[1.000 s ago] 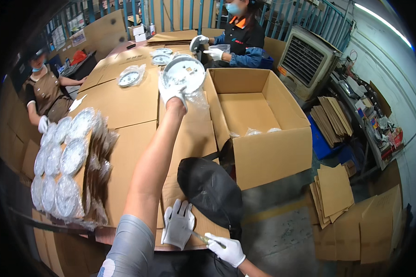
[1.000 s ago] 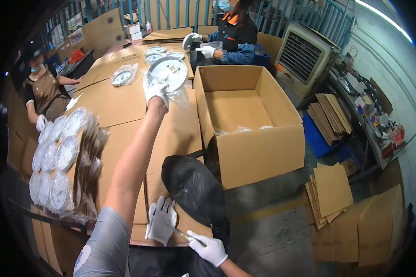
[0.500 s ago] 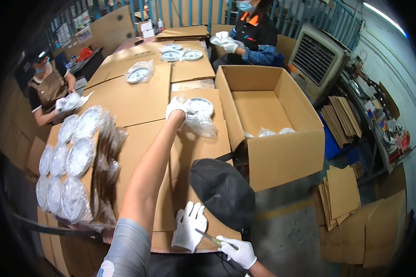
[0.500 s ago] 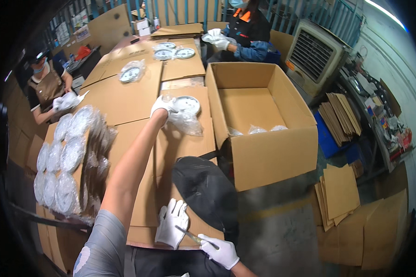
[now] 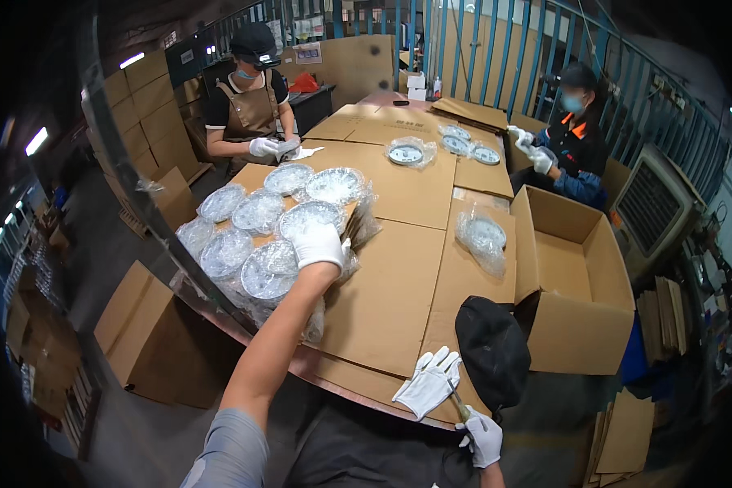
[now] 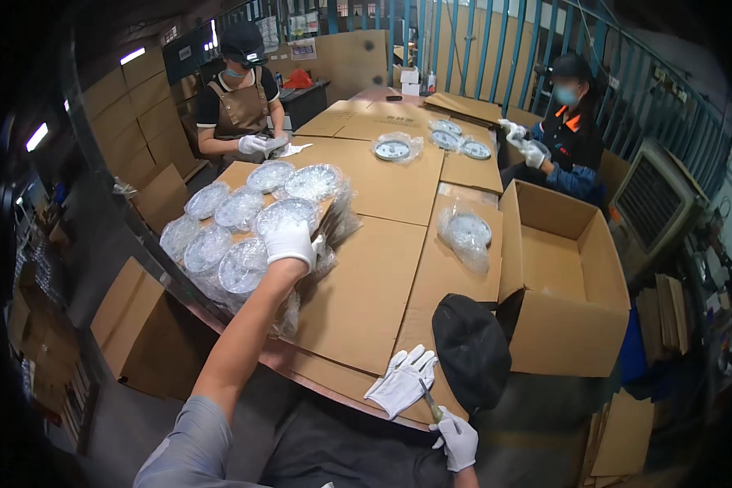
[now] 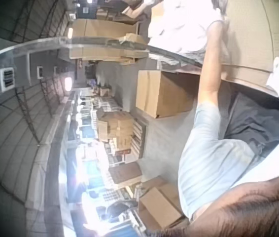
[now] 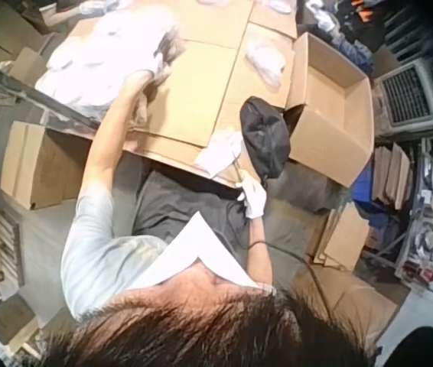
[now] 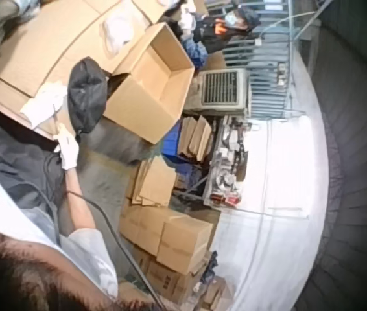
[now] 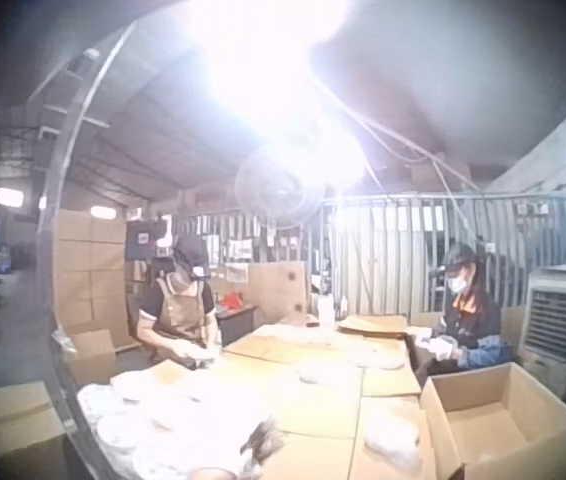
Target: The person assembles a metal circular component with a white plastic part using an electric screwdriver.
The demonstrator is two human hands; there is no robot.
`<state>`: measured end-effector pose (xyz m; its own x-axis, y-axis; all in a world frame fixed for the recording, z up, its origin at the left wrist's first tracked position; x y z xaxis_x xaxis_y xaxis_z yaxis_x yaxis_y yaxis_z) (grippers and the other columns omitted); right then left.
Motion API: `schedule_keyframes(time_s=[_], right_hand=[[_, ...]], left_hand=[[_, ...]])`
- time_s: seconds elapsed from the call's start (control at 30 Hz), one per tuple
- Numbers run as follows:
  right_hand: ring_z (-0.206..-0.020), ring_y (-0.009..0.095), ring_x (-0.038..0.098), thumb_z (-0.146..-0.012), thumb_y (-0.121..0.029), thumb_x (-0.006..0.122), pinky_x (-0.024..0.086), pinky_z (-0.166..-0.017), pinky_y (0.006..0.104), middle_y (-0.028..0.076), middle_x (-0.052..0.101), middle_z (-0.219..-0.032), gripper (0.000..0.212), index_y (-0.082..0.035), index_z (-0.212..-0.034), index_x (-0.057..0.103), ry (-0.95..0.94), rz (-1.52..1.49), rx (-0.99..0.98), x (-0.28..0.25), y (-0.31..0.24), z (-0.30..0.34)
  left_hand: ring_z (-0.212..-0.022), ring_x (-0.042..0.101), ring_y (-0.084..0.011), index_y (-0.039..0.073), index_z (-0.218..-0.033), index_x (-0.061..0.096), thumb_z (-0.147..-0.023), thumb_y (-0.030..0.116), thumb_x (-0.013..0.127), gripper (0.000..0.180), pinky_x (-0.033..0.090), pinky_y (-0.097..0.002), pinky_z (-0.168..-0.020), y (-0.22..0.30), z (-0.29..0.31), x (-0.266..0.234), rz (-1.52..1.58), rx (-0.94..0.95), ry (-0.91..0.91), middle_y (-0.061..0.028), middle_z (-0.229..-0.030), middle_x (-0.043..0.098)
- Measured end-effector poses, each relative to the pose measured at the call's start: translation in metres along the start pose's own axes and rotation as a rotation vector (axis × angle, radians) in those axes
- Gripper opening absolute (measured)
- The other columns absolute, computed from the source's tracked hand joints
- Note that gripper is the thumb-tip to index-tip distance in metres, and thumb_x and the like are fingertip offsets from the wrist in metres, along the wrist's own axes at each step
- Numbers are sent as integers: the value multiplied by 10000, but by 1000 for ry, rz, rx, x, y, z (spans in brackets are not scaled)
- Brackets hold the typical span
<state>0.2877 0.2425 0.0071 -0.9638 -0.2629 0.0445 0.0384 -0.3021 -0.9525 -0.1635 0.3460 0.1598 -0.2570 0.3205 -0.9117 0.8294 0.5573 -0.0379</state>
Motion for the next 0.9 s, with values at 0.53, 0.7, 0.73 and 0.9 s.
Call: schedule_keyframes(time_s=[0.53, 0.7, 0.73, 0.9], right_hand=[[-681, 121, 592, -830, -67, 676, 505, -657, 269, 43, 620, -793, 118, -13, -895, 594, -57, -175, -162, 24, -88, 6], [-682, 84, 608, -951, -302, 624, 473, -523, 186, 80, 668, -958, 488, 26, -1300, 535, -202, -365, -52, 55, -110, -16], [-703, 84, 609, -943, -285, 642, 485, -557, 196, 73, 672, -972, 459, 27, -1270, 565, -233, -394, -40, 48, -101, -23], [-769, 74, 600, -888, -198, 714, 493, -685, 230, 18, 664, -943, 340, 36, -1126, 649, -159, -48, -133, 60, -99, -25]], left_hand=[[-759, 557, -234, 162, -778, 551, -730, 175, 619, 85, 376, -419, -728, 26, 125, -45, 386, 697, 534, -21, -768, 550], [-748, 547, -152, 211, -773, 556, -711, 221, 602, 78, 363, -347, -711, 48, 210, -64, 619, 971, 404, 56, -784, 542], [-750, 547, -136, 214, -771, 558, -704, 225, 601, 80, 362, -336, -709, 53, 220, -64, 647, 1006, 405, 67, -787, 542], [-795, 572, -163, 198, -812, 590, -723, 168, 615, 97, 411, -349, -727, 45, 236, -54, 721, 1074, 303, 32, -842, 556]])
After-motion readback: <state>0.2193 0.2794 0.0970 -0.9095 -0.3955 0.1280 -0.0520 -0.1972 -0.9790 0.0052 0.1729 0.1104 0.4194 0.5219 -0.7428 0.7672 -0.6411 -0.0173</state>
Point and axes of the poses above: each hand's wrist, its own z-axis away from the middle knuckle, its own x-axis out of the palm, y = z × x, the point moved 2 cm from there along -z, towards the middle knuckle
